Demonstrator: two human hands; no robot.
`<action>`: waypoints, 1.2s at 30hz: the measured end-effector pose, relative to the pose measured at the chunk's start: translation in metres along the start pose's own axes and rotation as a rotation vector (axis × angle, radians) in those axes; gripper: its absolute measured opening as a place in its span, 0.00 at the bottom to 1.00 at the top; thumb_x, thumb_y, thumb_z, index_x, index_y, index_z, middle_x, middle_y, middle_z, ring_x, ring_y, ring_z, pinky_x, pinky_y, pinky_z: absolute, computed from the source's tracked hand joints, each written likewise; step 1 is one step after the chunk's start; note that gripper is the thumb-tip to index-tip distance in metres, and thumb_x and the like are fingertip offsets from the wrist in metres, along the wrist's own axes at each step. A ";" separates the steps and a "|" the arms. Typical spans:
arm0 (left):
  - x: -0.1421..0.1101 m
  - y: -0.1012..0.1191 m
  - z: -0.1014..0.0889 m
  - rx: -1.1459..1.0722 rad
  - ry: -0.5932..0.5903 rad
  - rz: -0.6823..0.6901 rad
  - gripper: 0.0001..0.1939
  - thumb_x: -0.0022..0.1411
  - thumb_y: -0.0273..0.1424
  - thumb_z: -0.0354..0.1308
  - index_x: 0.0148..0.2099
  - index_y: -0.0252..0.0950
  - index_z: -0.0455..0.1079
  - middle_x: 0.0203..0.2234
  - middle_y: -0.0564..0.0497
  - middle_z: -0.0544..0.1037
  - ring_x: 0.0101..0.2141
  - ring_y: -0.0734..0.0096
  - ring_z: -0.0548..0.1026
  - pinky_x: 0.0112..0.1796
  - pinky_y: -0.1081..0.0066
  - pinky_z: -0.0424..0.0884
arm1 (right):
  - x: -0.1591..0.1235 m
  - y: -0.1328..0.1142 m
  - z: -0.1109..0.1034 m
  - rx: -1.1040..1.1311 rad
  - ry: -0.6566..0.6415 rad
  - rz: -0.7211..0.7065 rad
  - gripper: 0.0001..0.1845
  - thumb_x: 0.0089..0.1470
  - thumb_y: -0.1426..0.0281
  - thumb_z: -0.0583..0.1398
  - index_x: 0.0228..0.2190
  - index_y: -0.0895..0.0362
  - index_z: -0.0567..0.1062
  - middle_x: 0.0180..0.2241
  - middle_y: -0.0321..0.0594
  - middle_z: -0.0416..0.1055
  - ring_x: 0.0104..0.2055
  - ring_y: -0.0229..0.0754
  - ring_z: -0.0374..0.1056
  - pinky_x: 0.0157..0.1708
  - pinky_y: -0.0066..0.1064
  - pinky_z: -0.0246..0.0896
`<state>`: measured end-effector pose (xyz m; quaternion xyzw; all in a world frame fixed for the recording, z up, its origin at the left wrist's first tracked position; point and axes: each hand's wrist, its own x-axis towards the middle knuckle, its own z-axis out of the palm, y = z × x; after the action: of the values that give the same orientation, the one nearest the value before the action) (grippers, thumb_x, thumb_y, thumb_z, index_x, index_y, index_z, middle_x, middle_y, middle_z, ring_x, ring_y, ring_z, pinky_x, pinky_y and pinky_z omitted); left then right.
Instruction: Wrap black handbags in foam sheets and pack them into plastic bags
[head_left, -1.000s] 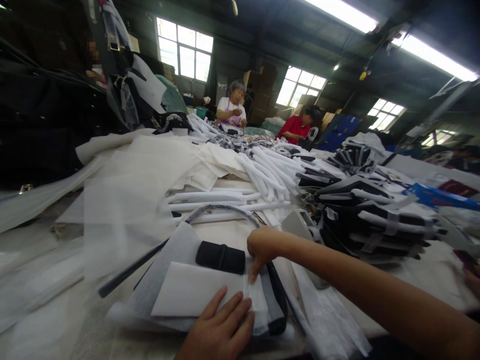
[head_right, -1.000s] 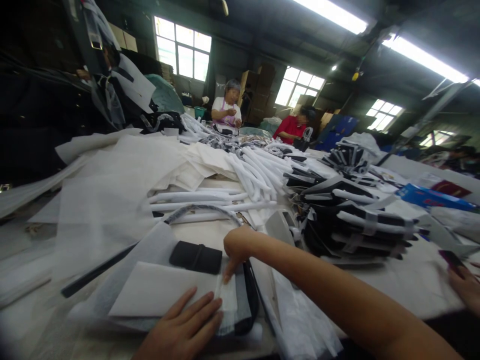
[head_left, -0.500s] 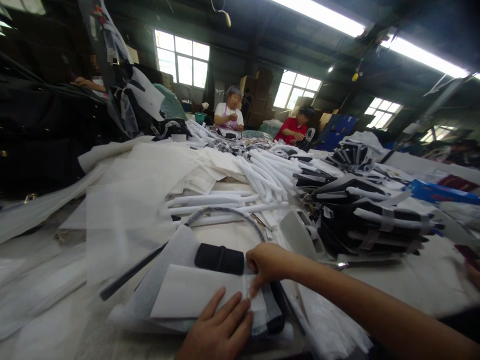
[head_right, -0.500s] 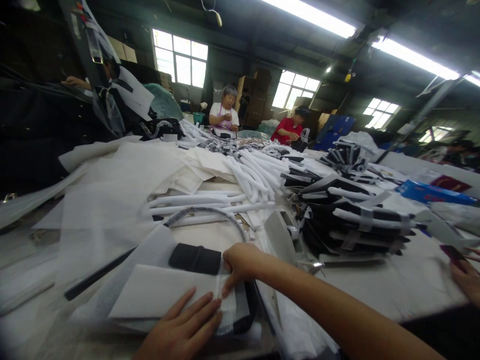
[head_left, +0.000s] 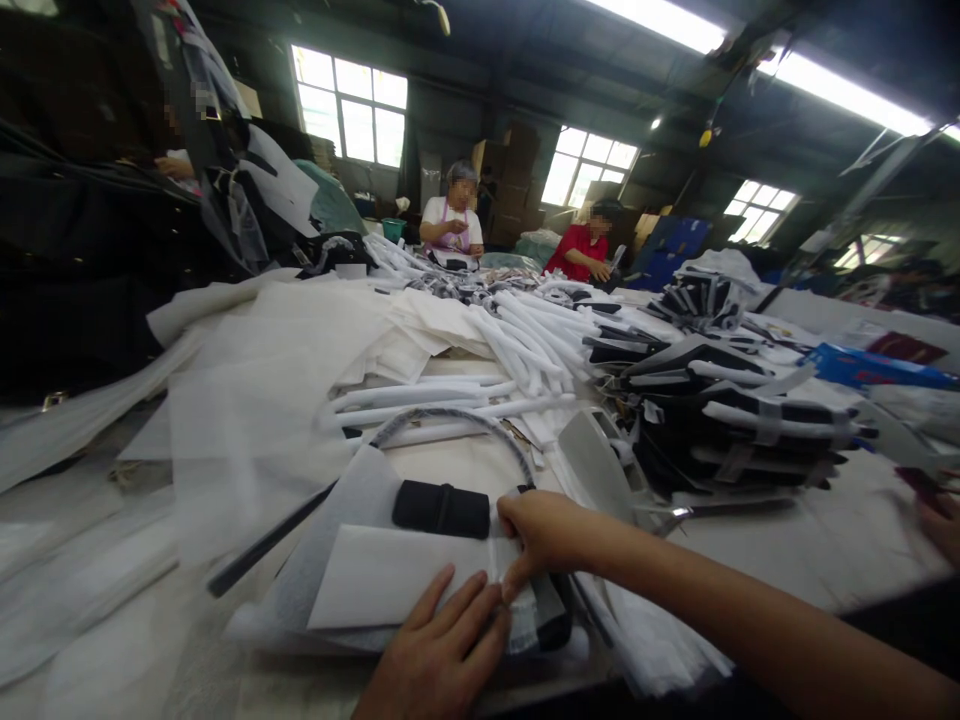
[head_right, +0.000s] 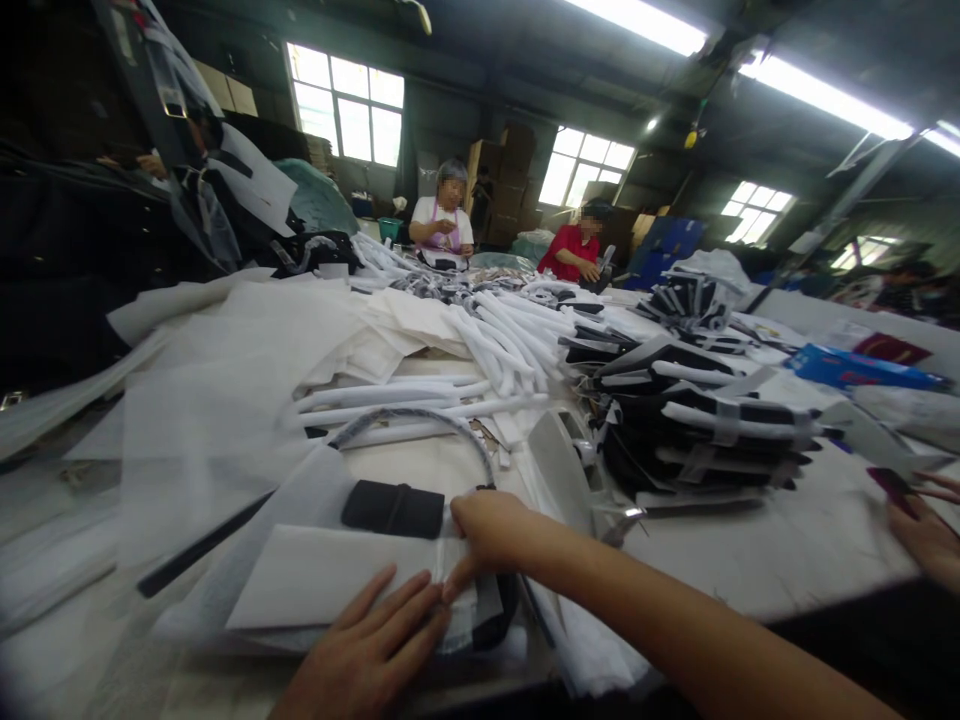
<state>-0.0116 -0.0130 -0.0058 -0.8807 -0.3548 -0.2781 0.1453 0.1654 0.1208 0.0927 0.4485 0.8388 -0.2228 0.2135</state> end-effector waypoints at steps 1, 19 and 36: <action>-0.001 0.000 0.000 -0.002 -0.006 -0.009 0.18 0.74 0.29 0.41 0.56 0.39 0.70 0.53 0.49 0.75 0.55 0.67 0.71 0.61 0.62 0.59 | 0.003 0.000 0.002 -0.005 0.002 0.007 0.36 0.29 0.49 0.72 0.39 0.55 0.74 0.37 0.45 0.75 0.41 0.57 0.72 0.35 0.36 0.62; 0.005 -0.004 -0.004 0.068 -0.007 0.073 0.16 0.74 0.31 0.44 0.56 0.41 0.70 0.56 0.57 0.73 0.58 0.67 0.67 0.66 0.60 0.42 | -0.050 0.063 0.011 0.503 0.511 0.076 0.13 0.57 0.60 0.56 0.29 0.55 0.74 0.26 0.34 0.74 0.20 0.35 0.67 0.25 0.27 0.60; 0.002 -0.002 0.008 0.023 0.066 0.011 0.17 0.74 0.35 0.44 0.53 0.44 0.73 0.54 0.60 0.75 0.55 0.69 0.70 0.66 0.61 0.37 | -0.107 0.152 0.055 1.361 1.058 0.445 0.26 0.31 0.52 0.71 0.31 0.55 0.84 0.43 0.47 0.79 0.52 0.56 0.69 0.48 0.40 0.66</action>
<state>-0.0084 -0.0072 -0.0105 -0.8712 -0.3483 -0.3021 0.1688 0.3572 0.0959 0.0803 0.6749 0.4072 -0.3899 -0.4761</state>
